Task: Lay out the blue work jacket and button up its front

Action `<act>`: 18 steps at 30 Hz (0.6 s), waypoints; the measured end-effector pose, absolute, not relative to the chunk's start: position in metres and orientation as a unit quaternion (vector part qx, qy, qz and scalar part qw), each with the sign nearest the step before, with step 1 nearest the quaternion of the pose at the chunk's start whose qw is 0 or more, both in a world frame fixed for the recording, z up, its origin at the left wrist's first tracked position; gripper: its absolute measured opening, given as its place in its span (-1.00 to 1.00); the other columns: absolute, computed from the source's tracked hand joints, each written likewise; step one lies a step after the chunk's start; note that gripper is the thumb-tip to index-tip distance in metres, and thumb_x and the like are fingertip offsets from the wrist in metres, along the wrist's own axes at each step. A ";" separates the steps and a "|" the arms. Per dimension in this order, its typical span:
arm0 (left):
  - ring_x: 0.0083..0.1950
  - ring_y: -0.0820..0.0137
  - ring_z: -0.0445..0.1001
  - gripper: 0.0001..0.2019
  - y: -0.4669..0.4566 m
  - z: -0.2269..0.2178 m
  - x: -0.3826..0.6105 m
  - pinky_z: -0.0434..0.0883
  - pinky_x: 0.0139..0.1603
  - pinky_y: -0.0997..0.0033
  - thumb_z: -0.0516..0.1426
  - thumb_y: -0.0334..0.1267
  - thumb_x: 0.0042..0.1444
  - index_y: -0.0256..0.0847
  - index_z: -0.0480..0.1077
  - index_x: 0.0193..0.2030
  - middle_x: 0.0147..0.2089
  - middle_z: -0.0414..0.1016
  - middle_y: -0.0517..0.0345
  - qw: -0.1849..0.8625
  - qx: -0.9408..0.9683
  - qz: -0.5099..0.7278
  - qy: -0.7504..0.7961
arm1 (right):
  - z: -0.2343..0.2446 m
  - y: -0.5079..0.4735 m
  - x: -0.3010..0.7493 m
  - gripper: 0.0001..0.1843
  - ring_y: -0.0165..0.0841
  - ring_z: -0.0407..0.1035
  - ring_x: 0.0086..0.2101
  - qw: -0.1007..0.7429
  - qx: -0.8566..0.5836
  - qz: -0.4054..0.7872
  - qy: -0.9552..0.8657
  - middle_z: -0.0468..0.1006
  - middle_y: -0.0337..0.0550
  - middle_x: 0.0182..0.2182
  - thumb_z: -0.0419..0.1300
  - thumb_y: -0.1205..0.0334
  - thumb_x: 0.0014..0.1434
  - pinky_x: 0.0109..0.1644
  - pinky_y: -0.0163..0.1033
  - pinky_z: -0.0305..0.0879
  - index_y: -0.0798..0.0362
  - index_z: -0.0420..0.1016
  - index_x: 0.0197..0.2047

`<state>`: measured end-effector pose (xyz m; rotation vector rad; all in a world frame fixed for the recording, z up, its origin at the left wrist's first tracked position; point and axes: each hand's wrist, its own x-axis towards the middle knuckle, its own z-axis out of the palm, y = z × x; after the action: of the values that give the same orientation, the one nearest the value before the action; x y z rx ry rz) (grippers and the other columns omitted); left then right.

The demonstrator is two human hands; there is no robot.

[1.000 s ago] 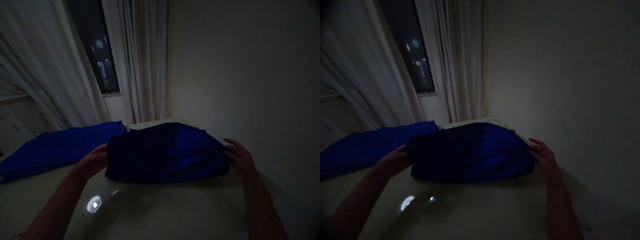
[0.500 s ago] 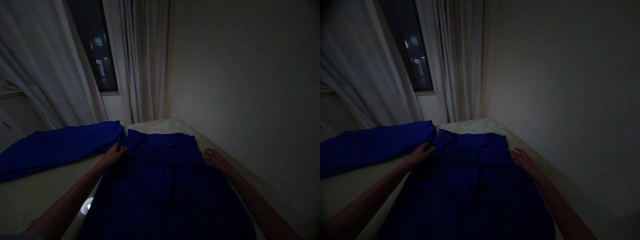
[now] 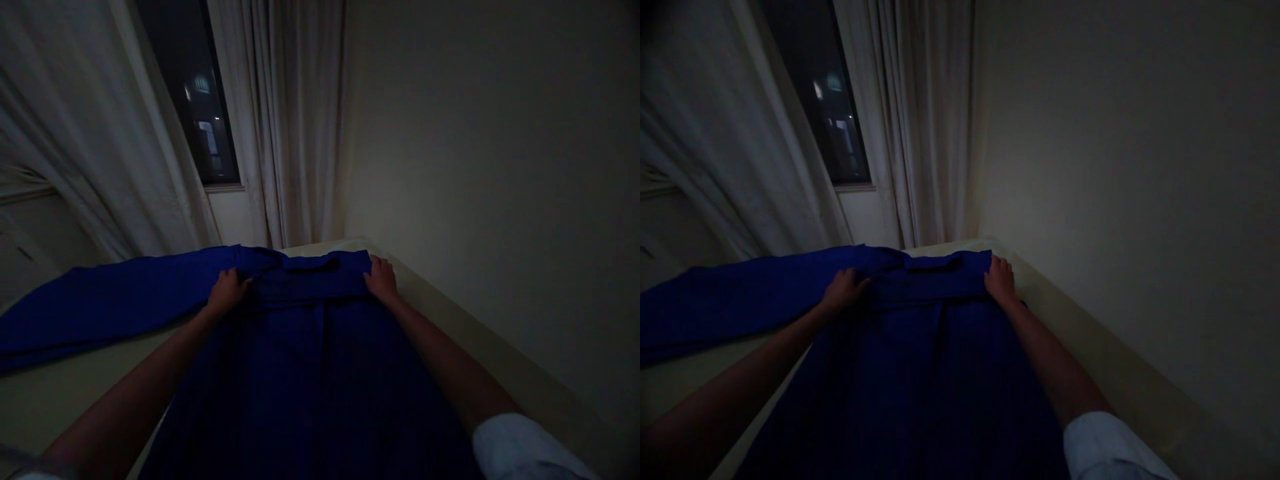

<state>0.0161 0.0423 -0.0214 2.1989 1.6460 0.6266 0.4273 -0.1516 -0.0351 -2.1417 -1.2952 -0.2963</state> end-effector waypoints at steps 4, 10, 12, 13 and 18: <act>0.17 -0.07 0.48 -0.68 0.029 -0.038 0.007 0.41 0.24 0.01 0.20 -0.04 0.18 -0.26 0.54 -0.11 0.07 0.53 -0.31 0.080 0.838 0.101 0.531 | -0.049 -0.134 0.366 -0.40 0.00 0.37 0.22 0.222 -0.744 -0.064 -0.627 0.47 0.16 0.25 0.24 -0.03 0.37 0.30 0.06 0.30 0.08 0.39 0.36; 0.13 -0.01 0.50 -0.75 0.007 -0.032 0.030 0.39 0.21 -0.16 0.01 -0.19 0.36 -0.15 0.48 -0.01 0.06 0.56 -0.14 0.085 0.854 0.120 0.499 | -0.060 -0.114 0.273 -0.06 0.11 0.28 0.32 0.219 -0.676 0.027 -0.703 0.34 0.20 0.41 0.36 -0.26 0.23 0.37 0.18 0.20 0.02 0.23 0.50; 0.07 0.15 0.53 -0.72 -0.004 -0.017 0.050 0.46 0.19 0.02 -0.05 -0.14 0.42 -0.14 0.41 0.06 0.04 0.57 -0.05 0.161 0.871 0.179 0.428 | -0.054 -0.100 0.257 -0.04 0.10 0.32 0.30 0.285 -0.672 0.043 -0.682 0.38 0.20 0.38 0.41 -0.19 0.17 0.35 0.14 0.24 0.02 0.24 0.49; 0.08 0.21 0.54 -0.72 -0.011 -0.007 0.061 0.48 0.19 0.12 -0.04 -0.10 0.43 -0.14 0.39 0.08 0.07 0.56 -0.03 0.221 0.875 0.225 0.368 | -0.049 -0.093 0.255 -0.13 0.08 0.39 0.24 0.327 -0.674 0.050 -0.661 0.47 0.19 0.31 0.41 -0.13 0.17 0.30 0.10 0.30 0.02 0.32 0.44; 0.23 0.17 0.55 -0.51 -0.035 0.011 0.087 0.51 0.22 0.15 0.11 0.03 0.37 -0.12 0.26 0.33 0.38 0.41 -0.13 0.380 0.816 0.392 0.192 | -0.003 -0.098 0.332 -0.61 -0.04 0.55 0.00 0.514 -0.715 -0.010 -0.473 0.70 0.05 -0.04 0.12 0.15 0.27 0.11 -0.08 0.45 0.05 0.60 0.08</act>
<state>0.0869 -0.0350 0.0110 2.0827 0.4898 1.0015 0.3317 -0.0983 -0.0028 -1.7192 -1.1377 -0.0248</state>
